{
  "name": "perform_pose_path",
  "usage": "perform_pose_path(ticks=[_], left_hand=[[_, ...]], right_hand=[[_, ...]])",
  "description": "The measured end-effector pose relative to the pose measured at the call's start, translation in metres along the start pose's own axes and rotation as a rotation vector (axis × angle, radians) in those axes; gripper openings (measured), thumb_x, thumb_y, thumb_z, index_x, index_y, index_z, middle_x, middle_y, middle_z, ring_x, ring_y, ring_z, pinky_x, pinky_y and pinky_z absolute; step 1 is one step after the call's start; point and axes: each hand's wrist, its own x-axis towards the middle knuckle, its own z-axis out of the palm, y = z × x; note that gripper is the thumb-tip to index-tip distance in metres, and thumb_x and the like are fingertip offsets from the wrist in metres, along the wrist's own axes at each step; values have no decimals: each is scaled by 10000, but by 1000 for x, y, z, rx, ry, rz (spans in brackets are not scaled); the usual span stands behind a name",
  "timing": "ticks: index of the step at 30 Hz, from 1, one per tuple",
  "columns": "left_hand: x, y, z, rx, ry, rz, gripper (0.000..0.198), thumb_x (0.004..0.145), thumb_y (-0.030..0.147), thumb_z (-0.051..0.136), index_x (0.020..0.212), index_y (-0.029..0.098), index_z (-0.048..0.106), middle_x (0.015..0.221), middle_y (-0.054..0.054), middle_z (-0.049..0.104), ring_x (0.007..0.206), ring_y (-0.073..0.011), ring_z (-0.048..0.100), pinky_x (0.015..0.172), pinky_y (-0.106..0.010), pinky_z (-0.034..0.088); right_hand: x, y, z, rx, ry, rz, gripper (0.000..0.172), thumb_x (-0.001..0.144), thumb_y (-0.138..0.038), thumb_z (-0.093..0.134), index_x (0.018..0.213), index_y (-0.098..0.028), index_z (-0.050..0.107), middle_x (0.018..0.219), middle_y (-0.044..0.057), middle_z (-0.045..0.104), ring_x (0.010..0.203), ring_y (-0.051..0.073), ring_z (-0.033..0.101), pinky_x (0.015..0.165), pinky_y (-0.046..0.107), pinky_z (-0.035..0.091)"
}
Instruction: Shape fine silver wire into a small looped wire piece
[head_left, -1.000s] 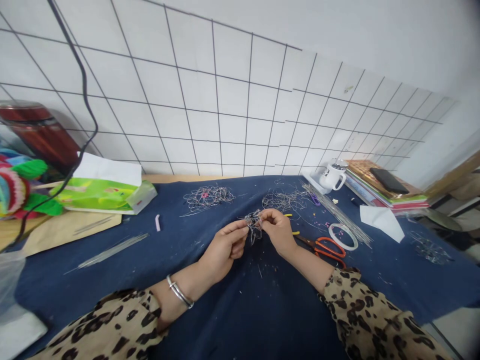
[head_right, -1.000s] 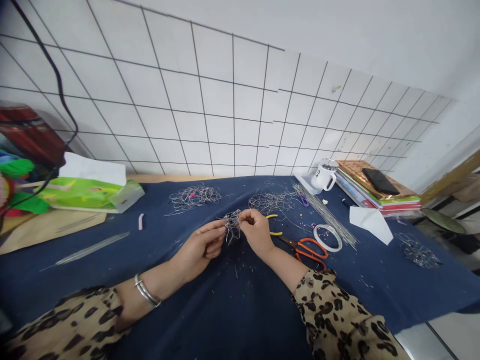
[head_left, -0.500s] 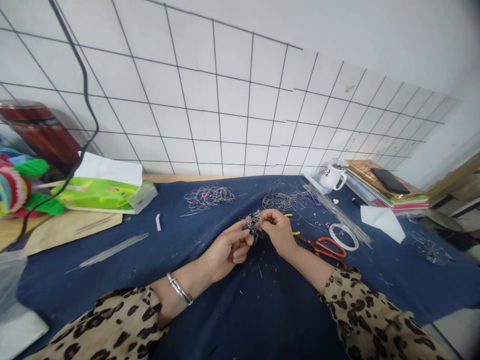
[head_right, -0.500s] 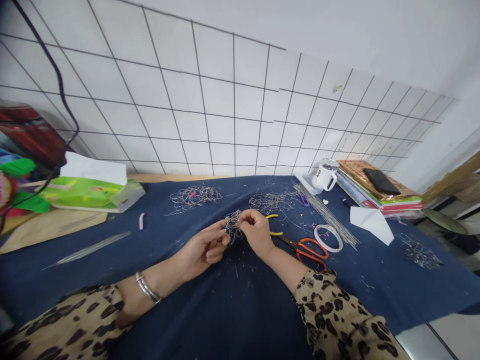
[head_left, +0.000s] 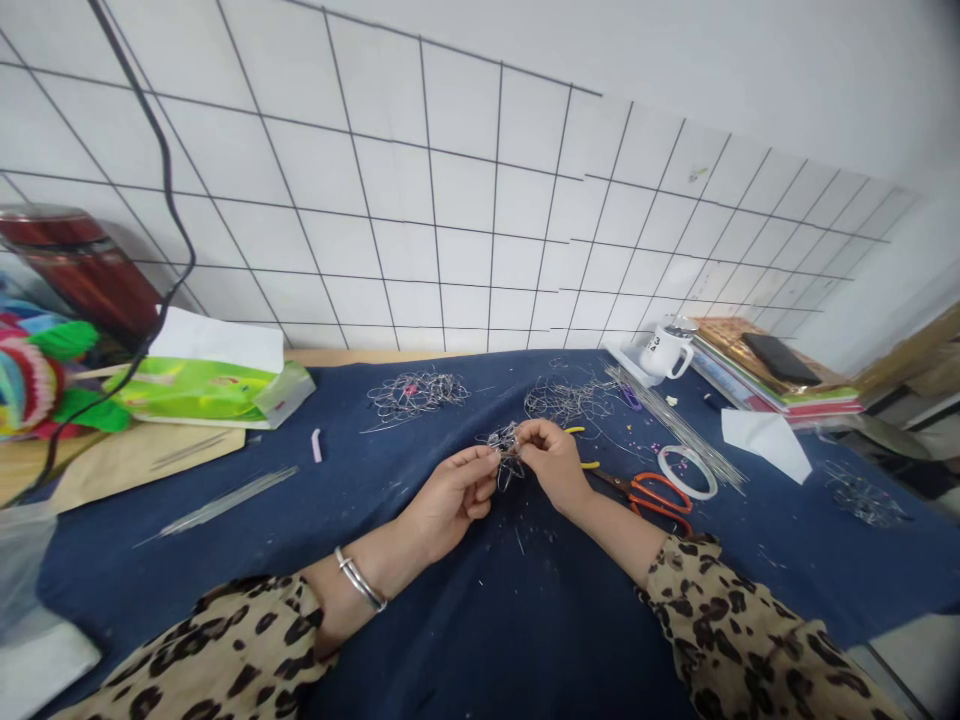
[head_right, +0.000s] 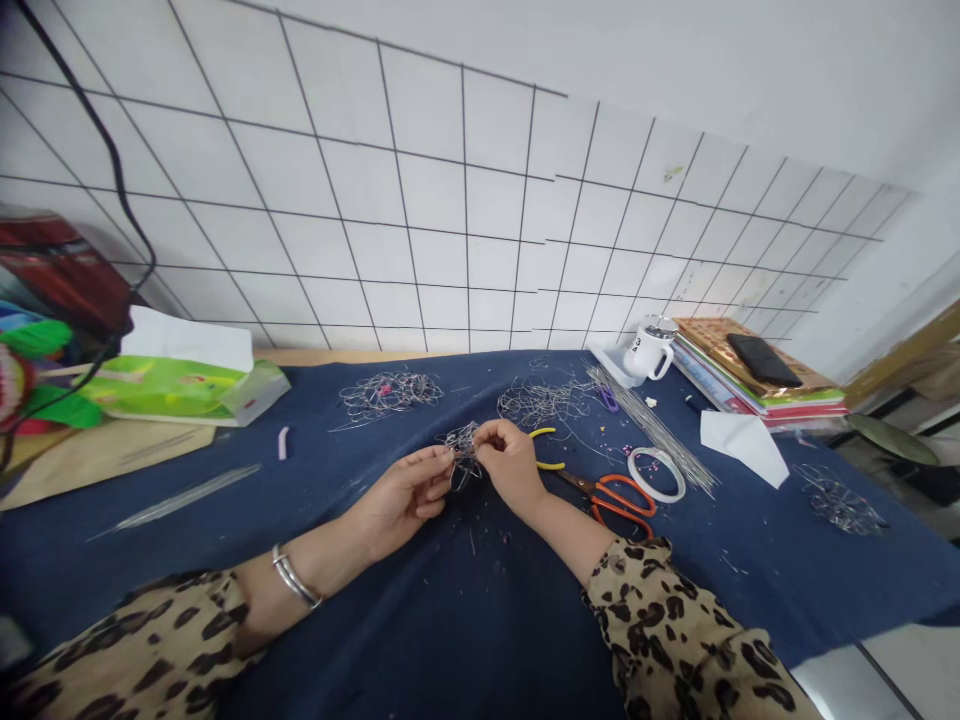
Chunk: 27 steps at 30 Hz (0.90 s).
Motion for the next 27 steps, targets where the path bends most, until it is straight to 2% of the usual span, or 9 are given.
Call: perform_pose_path(ticks=[4, 8, 11, 13, 17, 20, 27], left_hand=[[0, -2, 2, 36, 64, 17, 252, 700, 302, 685, 719, 156, 480, 619, 50, 373, 472, -28, 333, 365, -138, 172], [-3, -2, 7, 110, 170, 52, 254, 679, 311, 688, 703, 161, 484, 639, 23, 450, 583, -78, 459, 398, -150, 300], [-6, 0, 8, 116, 199, 62, 232, 670, 272, 673, 684, 164, 469, 672, 4, 501, 669, -113, 521, 438, -175, 363], [-7, 1, 8, 106, 192, 62, 214, 664, 231, 651, 666, 167, 448, 639, 8, 511, 604, -102, 506, 419, -173, 332], [-4, 0, 4, 127, 201, 64, 172, 639, 148, 592, 628, 169, 421, 486, 40, 451, 426, -63, 384, 370, -168, 195], [-1, -2, -1, 122, 180, 67, 166, 627, 121, 567, 619, 172, 409, 443, 53, 419, 379, -50, 320, 367, -180, 132], [1, 0, -5, 40, 136, 67, 194, 642, 104, 571, 619, 168, 390, 491, 62, 412, 401, -43, 347, 388, -186, 163]], right_hand=[[-1, -1, 1, -23, -24, -25, 115, 672, -85, 491, 719, -174, 546, 752, -9, 566, 653, 110, 510, 626, 232, 417], [-2, -2, 2, -66, -37, -60, 114, 677, -77, 486, 698, -176, 538, 791, 2, 566, 688, 118, 521, 643, 238, 426], [-3, -3, 2, -115, -46, -100, 124, 679, -72, 486, 697, -175, 553, 820, 11, 564, 733, 126, 527, 675, 247, 428], [-4, -4, 3, -139, -54, -123, 141, 674, -62, 481, 698, -175, 561, 828, 13, 560, 752, 129, 528, 690, 250, 428], [-5, -7, 3, -180, -66, -173, 157, 661, -45, 480, 674, -177, 565, 817, 13, 555, 777, 132, 534, 712, 253, 427], [-5, -9, 4, -195, -62, -194, 161, 663, -41, 483, 667, -178, 569, 807, 12, 555, 768, 129, 534, 711, 252, 426], [-4, -6, 3, -184, -60, -181, 150, 682, -52, 500, 684, -181, 577, 812, 15, 551, 770, 132, 533, 705, 255, 431]])
